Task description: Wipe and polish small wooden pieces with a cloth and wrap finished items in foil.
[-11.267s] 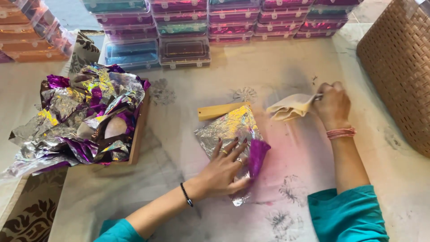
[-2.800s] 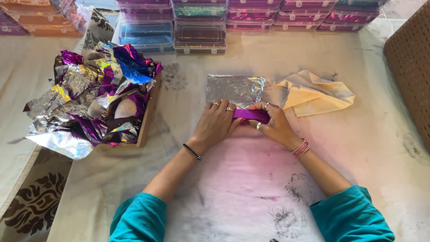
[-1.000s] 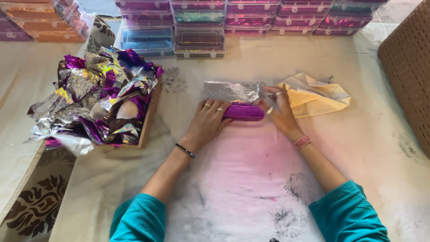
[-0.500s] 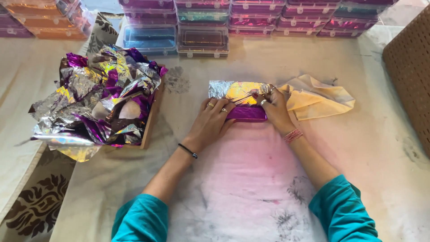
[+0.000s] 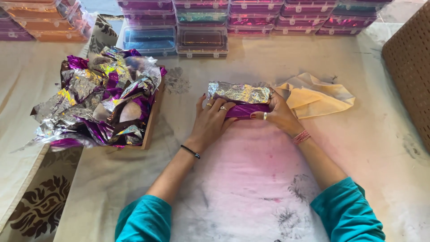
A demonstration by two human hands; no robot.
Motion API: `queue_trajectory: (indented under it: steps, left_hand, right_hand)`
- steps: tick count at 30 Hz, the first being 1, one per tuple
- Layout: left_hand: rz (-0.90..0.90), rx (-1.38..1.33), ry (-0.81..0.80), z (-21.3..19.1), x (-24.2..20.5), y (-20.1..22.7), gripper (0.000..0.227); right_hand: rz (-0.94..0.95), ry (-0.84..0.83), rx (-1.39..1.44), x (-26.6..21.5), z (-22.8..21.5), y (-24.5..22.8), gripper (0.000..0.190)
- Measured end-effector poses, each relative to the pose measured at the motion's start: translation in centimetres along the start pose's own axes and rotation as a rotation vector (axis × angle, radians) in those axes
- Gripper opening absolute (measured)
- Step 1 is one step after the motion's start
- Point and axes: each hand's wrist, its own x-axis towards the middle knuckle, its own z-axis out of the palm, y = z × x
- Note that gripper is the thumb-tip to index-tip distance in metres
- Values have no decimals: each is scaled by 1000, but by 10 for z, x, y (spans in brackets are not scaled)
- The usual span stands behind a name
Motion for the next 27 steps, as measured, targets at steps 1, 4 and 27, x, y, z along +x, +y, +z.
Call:
queue_trajectory:
  steps: [1, 4, 27]
  left_hand:
    - [1, -2, 2, 0, -1, -1, 38]
    - [-46, -30, -48, -2, 1, -3, 41]
    - [-390, -1288, -50, 66, -6, -82, 12]
  right_hand:
    - [0, 1, -2, -2, -3, 6, 66]
    - [69, 35, -98, -5, -11, 23, 63]
    - [31, 109, -207, -4, -20, 51, 32]
